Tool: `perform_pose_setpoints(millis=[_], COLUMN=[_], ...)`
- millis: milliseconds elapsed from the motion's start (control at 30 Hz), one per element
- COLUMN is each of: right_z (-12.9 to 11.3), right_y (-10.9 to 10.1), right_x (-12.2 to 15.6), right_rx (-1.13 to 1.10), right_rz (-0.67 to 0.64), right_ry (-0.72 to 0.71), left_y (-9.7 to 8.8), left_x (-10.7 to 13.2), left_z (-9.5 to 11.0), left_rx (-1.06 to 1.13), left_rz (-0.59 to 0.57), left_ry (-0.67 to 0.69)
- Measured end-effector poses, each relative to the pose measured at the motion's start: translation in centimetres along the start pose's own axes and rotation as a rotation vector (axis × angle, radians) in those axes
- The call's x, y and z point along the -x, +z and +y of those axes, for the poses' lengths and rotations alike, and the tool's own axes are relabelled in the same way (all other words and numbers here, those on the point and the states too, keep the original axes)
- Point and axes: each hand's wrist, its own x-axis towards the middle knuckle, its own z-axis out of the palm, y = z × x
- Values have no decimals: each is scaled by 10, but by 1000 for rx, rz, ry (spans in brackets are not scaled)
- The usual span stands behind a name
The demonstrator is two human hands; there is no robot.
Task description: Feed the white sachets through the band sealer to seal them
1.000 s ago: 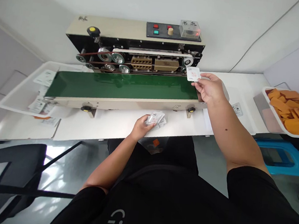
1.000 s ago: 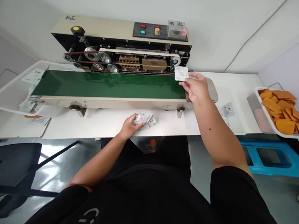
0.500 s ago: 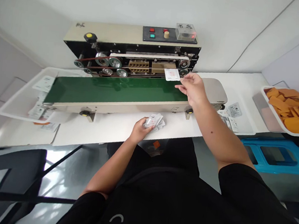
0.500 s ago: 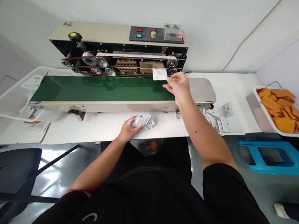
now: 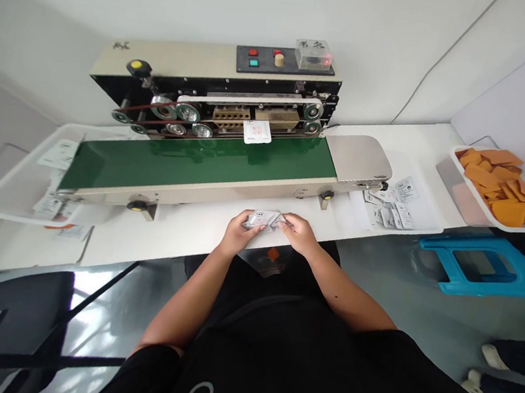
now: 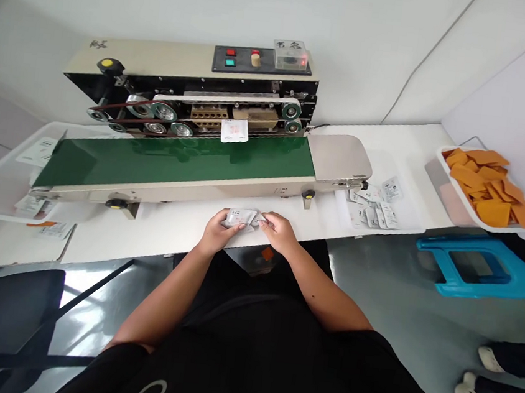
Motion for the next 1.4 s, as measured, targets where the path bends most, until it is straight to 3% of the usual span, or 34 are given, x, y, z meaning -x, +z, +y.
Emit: perform_pose_setpoints(millis=[100,367,633,733,900,1033,1133,1233,1400], right_z=[6,12,15,12,-2,-8,-13,-32,-87], right_y=[1,3,9,11,10,6,-7,-35,-99], right_x=[-1,-2,-5,-3,-5,-8,-7,-4,-23], right_rx=[-114,-384,-372,-302,32,27,-13,-76,47], right_rz=[-48,191,171,208,268,322,378,364,397], right_ry=[78,199,191,118,-183,-227,-147,-93,-275], left_y=[-1,2,1,1,0,0,0,1,1], left_x=[0,0,-1,-1,-1,-1,-1,0,-1], left_z=[-3,-12,-9,-8,-5,-3,-1,-1,-6], left_rx=[-1,54,68,28,9,29,45,70,73], left_rz=[-33,31,-47,-40,-90,-64,-37,-16,-12], left_ry=[28,10,19,2,-10,-34,-70,-96,-62])
